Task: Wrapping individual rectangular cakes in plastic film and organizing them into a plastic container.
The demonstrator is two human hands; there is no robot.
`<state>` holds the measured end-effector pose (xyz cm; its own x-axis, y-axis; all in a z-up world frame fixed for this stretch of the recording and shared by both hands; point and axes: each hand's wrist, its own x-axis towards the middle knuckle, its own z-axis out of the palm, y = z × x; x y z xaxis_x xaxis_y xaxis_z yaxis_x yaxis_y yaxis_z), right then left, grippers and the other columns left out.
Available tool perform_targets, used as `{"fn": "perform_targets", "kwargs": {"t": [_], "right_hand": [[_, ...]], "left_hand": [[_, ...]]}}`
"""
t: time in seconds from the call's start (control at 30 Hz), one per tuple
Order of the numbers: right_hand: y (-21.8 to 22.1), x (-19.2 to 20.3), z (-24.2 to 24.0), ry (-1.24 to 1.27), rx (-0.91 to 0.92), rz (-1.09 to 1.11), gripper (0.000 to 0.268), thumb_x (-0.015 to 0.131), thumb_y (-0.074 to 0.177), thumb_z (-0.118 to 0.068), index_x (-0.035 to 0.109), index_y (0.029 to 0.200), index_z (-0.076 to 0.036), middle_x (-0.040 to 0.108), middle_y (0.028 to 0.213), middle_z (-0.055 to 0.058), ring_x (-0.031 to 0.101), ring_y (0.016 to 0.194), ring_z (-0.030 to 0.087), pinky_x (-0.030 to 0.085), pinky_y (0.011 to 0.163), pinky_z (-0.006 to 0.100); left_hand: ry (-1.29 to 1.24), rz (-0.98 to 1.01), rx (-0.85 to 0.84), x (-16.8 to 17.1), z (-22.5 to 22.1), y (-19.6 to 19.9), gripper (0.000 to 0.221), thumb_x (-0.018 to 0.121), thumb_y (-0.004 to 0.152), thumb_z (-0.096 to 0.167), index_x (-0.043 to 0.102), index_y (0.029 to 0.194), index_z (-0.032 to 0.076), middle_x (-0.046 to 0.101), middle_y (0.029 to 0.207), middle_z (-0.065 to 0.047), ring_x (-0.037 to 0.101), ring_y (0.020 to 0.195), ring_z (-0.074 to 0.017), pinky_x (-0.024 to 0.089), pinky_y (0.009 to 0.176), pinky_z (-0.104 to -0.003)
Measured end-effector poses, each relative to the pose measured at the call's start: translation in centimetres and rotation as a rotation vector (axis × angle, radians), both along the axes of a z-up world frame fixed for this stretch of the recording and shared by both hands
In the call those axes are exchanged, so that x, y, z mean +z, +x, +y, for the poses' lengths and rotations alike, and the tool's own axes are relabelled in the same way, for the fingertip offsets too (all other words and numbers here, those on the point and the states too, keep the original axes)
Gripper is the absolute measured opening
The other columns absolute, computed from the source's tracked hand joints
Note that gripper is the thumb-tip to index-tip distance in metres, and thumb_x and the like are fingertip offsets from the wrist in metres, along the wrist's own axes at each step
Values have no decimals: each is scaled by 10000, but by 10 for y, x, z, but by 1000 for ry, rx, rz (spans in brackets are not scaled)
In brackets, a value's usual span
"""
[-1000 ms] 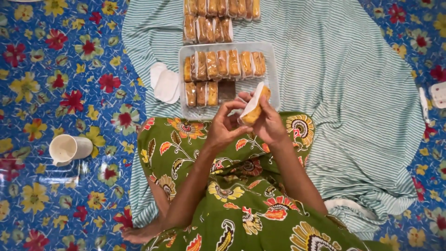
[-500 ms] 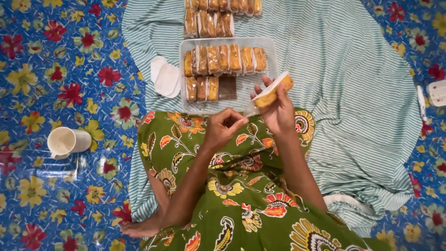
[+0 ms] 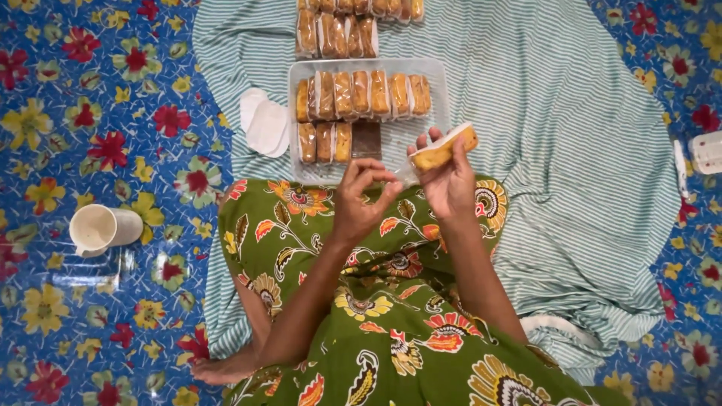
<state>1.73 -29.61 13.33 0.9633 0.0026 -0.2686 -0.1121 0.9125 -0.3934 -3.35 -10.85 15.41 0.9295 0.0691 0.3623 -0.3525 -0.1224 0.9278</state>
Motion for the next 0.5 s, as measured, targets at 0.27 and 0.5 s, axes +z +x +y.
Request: {"fn": "perform_targets", "kwargs": {"t": [0.27, 0.5], "right_hand": [[-6, -13, 13, -114, -18, -35, 295, 568, 1045, -338, 501, 1290, -188, 648, 1315, 107, 659, 1194, 324, 533, 1087, 605], [-1, -17, 4, -97, -86, -38, 342, 543, 1064, -318, 439, 1343, -150, 602, 1353, 112, 637, 1210, 318, 535, 1091, 595]], "left_hand": [[-12, 4, 3, -2, -16, 7, 97, 843, 869, 133, 778, 937, 107, 596, 1128, -113, 680, 1014, -294, 552, 938, -417], [92, -186, 40, -2, -14, 9, 110, 891, 809, 164, 795, 863, 158, 629, 1175, -84, 657, 1062, -263, 526, 965, -353]]}}
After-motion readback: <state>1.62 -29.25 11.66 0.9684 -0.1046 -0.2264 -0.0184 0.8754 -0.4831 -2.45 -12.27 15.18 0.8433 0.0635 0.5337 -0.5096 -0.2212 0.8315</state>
